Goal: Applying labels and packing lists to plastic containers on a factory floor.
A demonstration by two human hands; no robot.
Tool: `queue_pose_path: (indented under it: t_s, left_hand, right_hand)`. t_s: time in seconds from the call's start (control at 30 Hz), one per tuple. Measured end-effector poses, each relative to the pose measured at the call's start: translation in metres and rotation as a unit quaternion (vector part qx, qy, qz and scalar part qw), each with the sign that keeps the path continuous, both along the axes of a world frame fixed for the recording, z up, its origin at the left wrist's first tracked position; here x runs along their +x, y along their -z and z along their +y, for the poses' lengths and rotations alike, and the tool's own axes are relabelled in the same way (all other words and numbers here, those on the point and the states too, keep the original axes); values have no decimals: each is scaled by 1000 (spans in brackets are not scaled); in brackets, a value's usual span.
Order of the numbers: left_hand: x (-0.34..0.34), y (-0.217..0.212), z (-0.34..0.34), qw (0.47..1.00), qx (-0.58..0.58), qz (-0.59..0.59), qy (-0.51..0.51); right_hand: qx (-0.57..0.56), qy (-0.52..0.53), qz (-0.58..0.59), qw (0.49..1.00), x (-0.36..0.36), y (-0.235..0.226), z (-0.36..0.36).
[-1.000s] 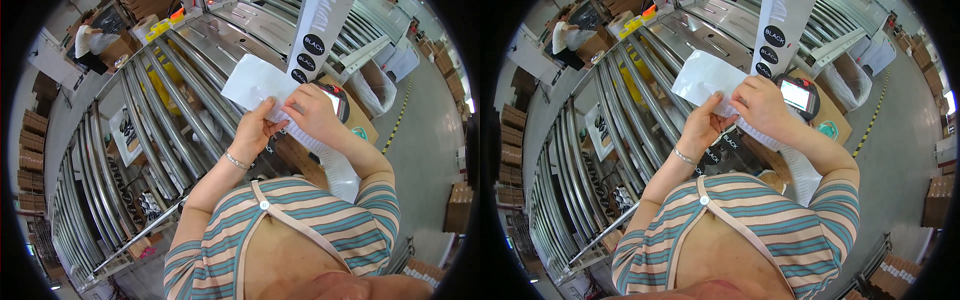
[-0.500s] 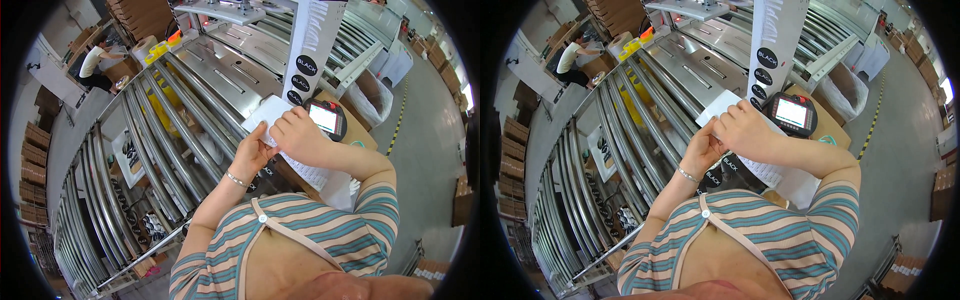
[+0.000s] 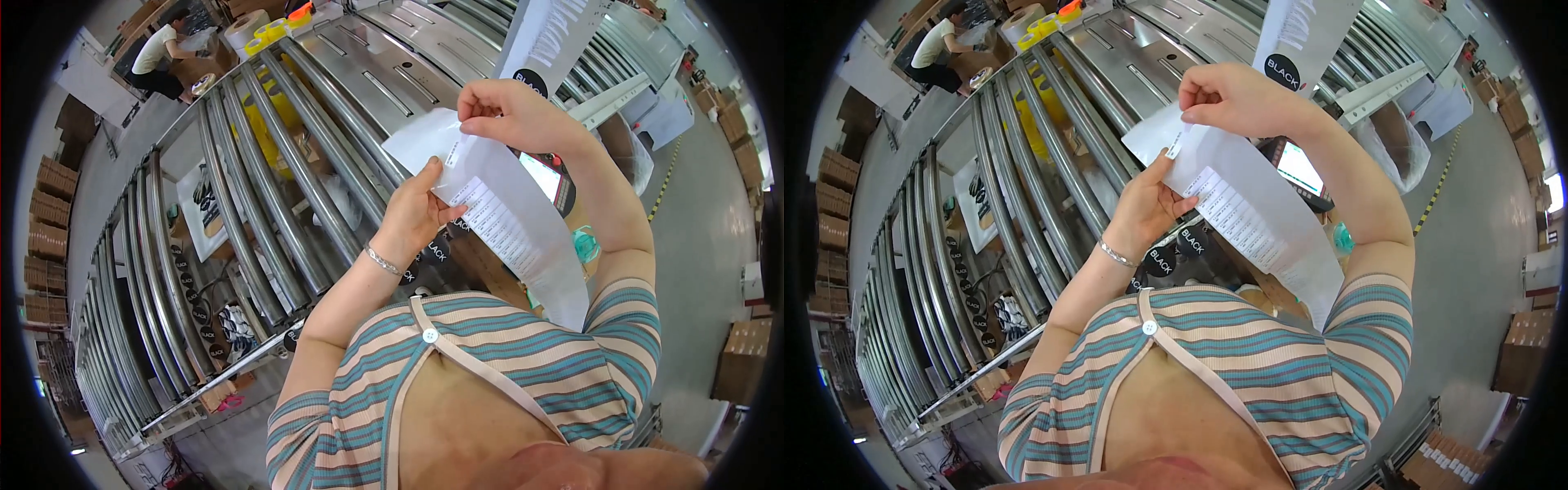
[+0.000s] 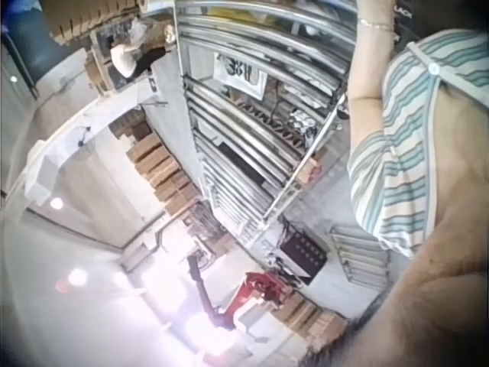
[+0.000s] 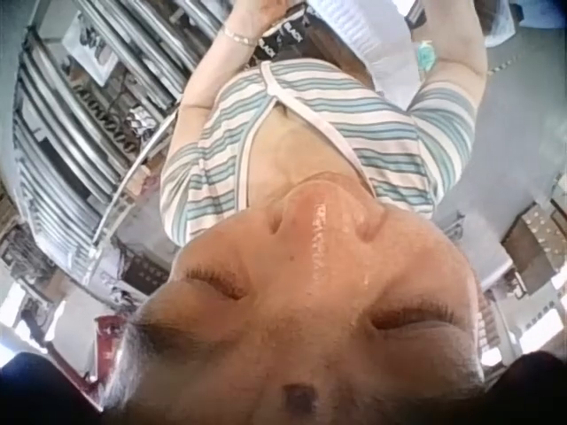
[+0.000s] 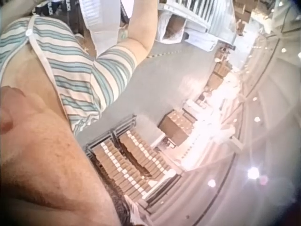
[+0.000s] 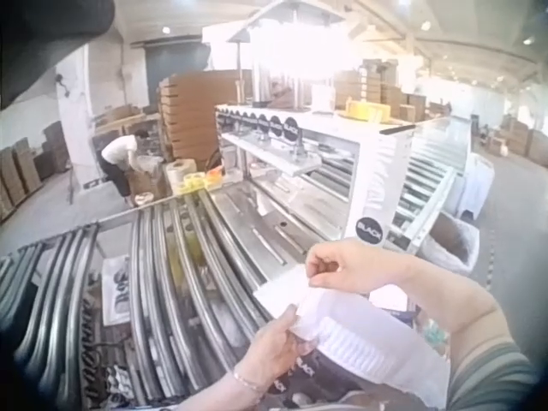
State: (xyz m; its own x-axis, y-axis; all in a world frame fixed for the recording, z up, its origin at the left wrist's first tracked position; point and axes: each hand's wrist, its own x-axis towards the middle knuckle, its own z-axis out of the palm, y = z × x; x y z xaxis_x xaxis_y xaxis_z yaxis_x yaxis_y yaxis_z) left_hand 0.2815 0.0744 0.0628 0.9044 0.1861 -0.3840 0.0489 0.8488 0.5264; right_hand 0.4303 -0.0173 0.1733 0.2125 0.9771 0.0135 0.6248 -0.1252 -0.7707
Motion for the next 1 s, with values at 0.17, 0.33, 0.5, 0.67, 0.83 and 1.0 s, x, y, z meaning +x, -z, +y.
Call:
queue_pose_path:
  t_s: [0.17, 0.33, 0.5, 0.67, 0.83, 1.0]
  left_hand:
    - [0, 16, 0, 1000, 0, 1, 15]
    - [1, 29, -2, 999, -6, 22, 36]
    - [2, 26, -5, 999, -2, 26, 39]
    - [2, 26, -1, 999, -15, 25, 41]
    - [6, 30, -2, 998, -25, 6, 59]
    - [5, 32, 0, 998, -24, 14, 61]
  right_hand:
    - [51, -6, -5, 999, 28, -20, 6]
    - [116, 88, -199, 969, 90, -77, 21]
    - [221, 251, -445, 831, 144, -149, 23]
    - [155, 258, -566, 767, 138, -169, 32]
    - [103, 309, -545, 772, 160, -165, 37]
    - [219, 83, -447, 863, 166, -166, 12]
